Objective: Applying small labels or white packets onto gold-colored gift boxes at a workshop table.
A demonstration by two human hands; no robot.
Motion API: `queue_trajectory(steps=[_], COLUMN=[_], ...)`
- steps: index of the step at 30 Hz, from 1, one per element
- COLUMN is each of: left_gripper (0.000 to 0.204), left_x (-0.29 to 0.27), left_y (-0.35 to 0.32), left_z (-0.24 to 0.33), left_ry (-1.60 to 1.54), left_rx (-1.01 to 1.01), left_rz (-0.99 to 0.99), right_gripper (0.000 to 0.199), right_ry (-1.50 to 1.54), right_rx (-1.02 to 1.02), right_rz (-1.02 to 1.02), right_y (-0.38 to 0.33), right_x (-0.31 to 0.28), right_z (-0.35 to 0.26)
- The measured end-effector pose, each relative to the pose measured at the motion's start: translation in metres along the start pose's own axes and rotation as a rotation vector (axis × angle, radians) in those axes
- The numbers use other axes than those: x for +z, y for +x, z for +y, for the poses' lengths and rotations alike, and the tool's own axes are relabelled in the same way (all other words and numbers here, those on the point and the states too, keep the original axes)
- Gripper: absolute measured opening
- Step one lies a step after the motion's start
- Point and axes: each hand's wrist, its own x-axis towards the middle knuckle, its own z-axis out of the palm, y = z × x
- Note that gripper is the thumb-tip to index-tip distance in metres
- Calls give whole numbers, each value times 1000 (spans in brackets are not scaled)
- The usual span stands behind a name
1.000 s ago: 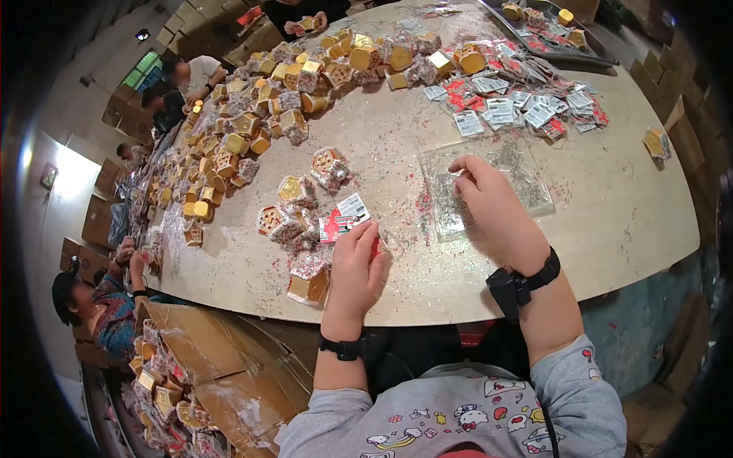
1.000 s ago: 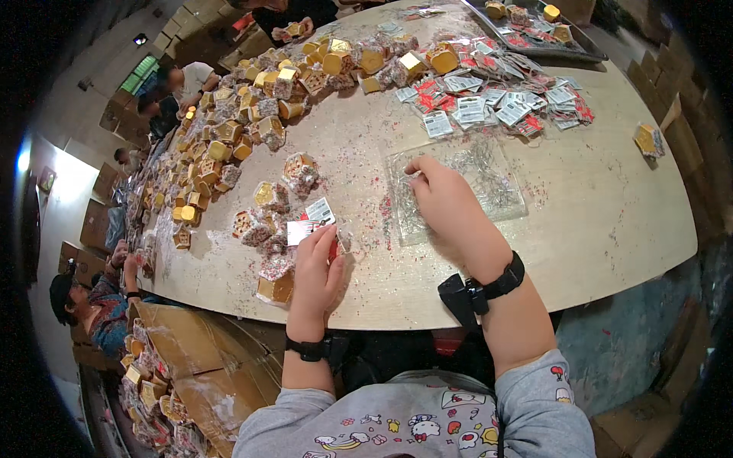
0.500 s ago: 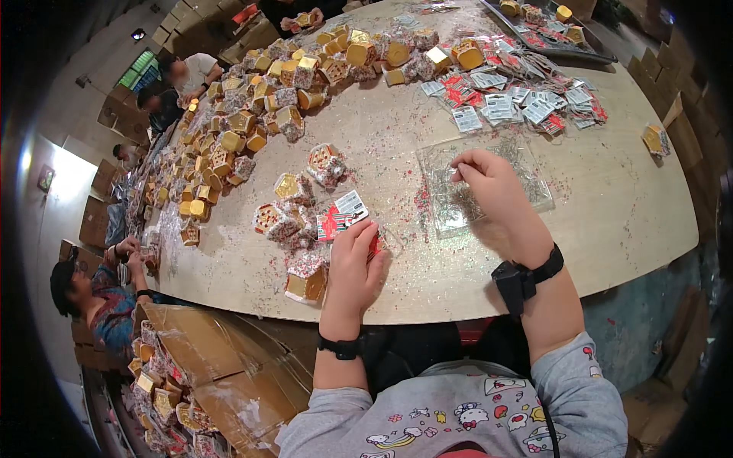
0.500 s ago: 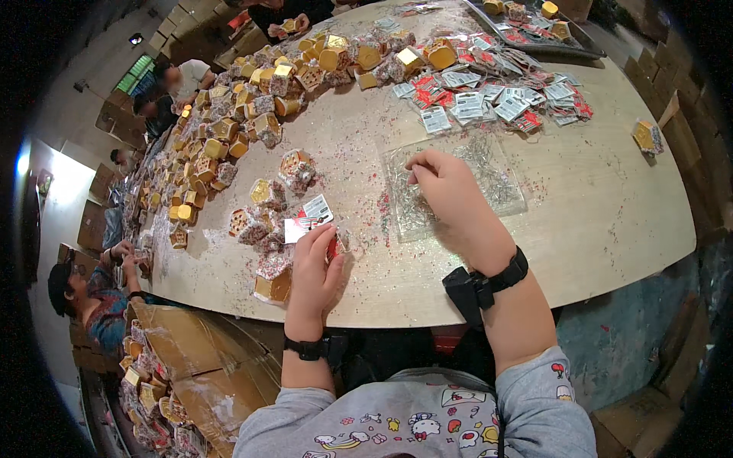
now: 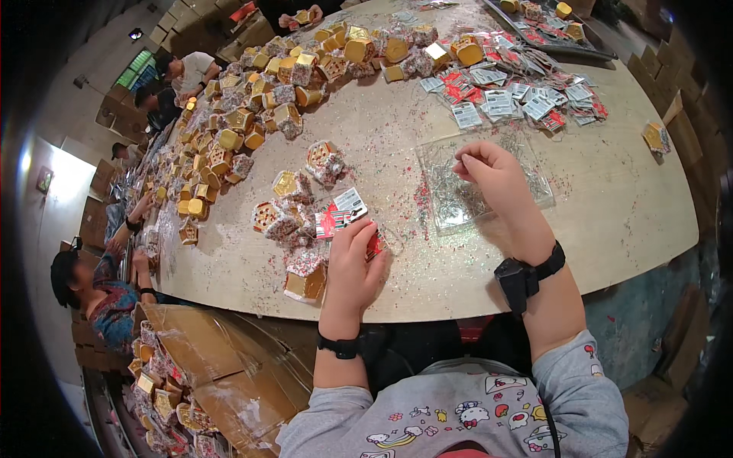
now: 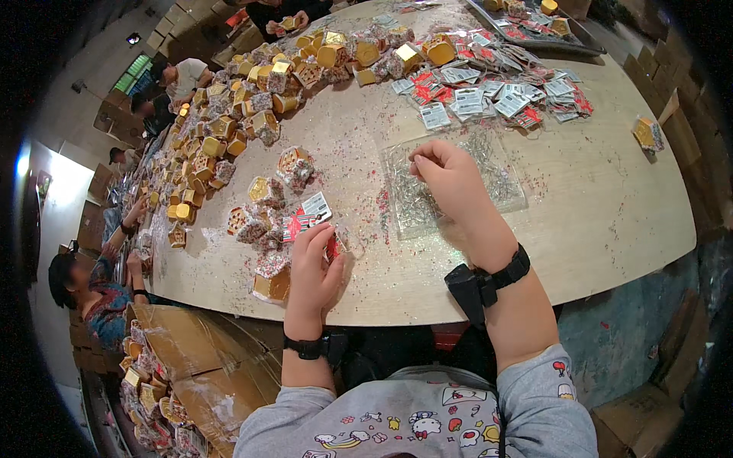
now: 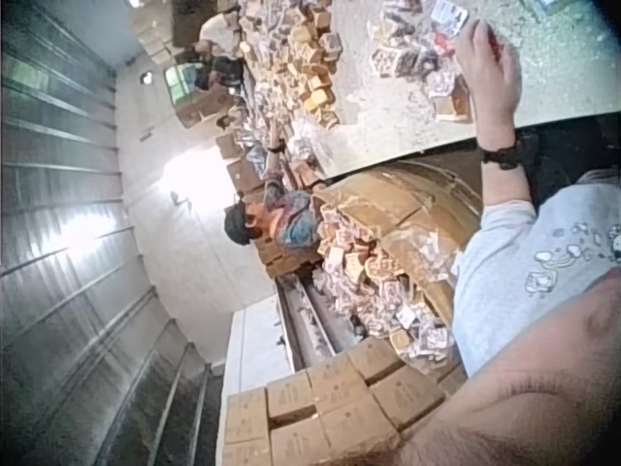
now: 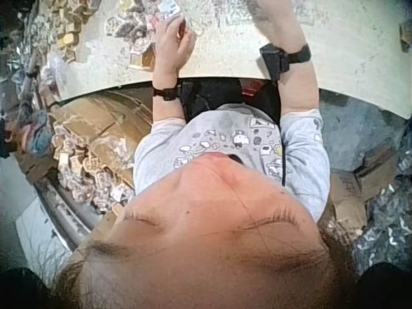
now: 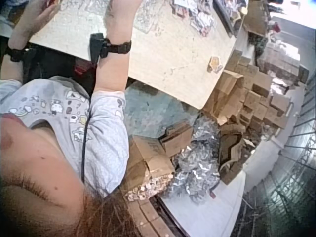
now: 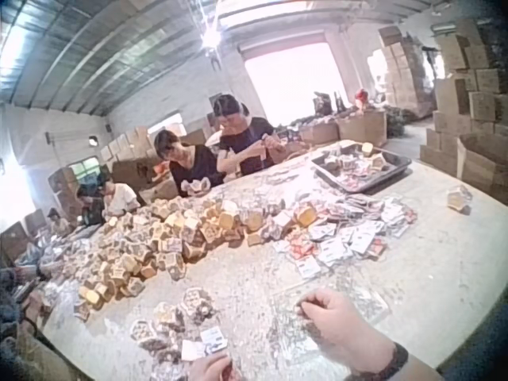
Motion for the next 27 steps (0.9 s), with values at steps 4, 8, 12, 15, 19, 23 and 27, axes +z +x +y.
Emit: queue_trajectory(steps=[4,8,12,15,19,23,27], left_gripper=[45,47,47,42,38,35,28], left_x=[0,0,2,1,-1,-1,-3], left_y=[0,-3,-9,-8,-7,-8,-3], left_z=[-1,-3,-8,-5,-2,0,5], left_ry=[-27,-52,-114,-132,-117,-138,-118], left_rx=[7,15,18,33,12,-50,10], left_rz=[29,67,66,82,17,5,-41], right_gripper=[13,13,13,13,20,24,19], right_ry=[19,8,-19,-139,-294,-275,1], right_rx=[27,39,29,89,-117,-42,153], right_rz=[-15,-86,-198,-326,-405,-405,-381], right_y=[-3,-9,-20,-34,-44,-43,-45], right_x=[3,13,29,44,52,55,55], right_z=[-4,-5,0,-9,0,4,-2])
